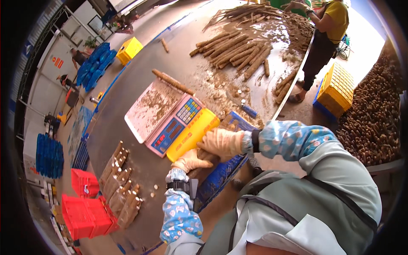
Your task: The person weighs long root vegetables on a digital scale, wraps them in plastic film, and places the bundles on a table. The person repeats this process for multiple batches of vegetables in a warehouse setting.
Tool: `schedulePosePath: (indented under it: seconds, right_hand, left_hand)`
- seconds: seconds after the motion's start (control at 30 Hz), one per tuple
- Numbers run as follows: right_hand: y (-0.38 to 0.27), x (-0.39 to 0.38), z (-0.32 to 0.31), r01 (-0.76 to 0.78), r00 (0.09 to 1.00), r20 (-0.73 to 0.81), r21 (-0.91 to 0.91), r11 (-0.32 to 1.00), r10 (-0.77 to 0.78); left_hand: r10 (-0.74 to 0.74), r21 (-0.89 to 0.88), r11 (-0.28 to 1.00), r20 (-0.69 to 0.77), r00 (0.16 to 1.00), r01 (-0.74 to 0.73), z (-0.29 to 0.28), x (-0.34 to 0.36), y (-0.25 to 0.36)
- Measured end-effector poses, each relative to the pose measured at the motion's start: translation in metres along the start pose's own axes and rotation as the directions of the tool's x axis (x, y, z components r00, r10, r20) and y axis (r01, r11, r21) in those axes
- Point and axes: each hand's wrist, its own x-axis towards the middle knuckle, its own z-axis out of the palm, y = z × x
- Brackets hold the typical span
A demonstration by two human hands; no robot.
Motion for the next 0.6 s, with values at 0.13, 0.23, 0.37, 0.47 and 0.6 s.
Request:
schedulePosePath:
  seconds: [0.13,0.23,0.37,0.47,0.6]
  right_hand:
    - [-0.001,0.004,0.001,-0.096,0.976,0.205,0.098,0.991,0.075]
    - [-0.003,0.014,0.002,-0.085,0.922,0.386,0.120,0.989,0.033]
    - [0.038,0.042,0.018,-0.294,0.792,0.610,0.361,0.885,0.014]
    - [0.065,0.066,0.029,-0.434,0.651,0.756,0.445,0.783,-0.069]
    - [0.069,0.059,0.042,-0.382,0.645,0.749,0.488,0.784,-0.152]
  left_hand:
    - [-0.163,-0.151,0.972,0.107,0.981,0.178,0.017,-0.001,0.015]
    - [-0.315,0.009,0.949,-0.013,0.949,0.316,0.030,-0.019,0.040]
    - [-0.140,0.539,0.756,-0.422,0.896,0.372,0.057,-0.028,0.092]
    - [0.028,0.624,0.577,-0.660,0.750,0.527,0.096,-0.018,0.070]
    - [-0.072,0.614,0.652,-0.533,0.843,0.445,0.080,-0.027,0.072]
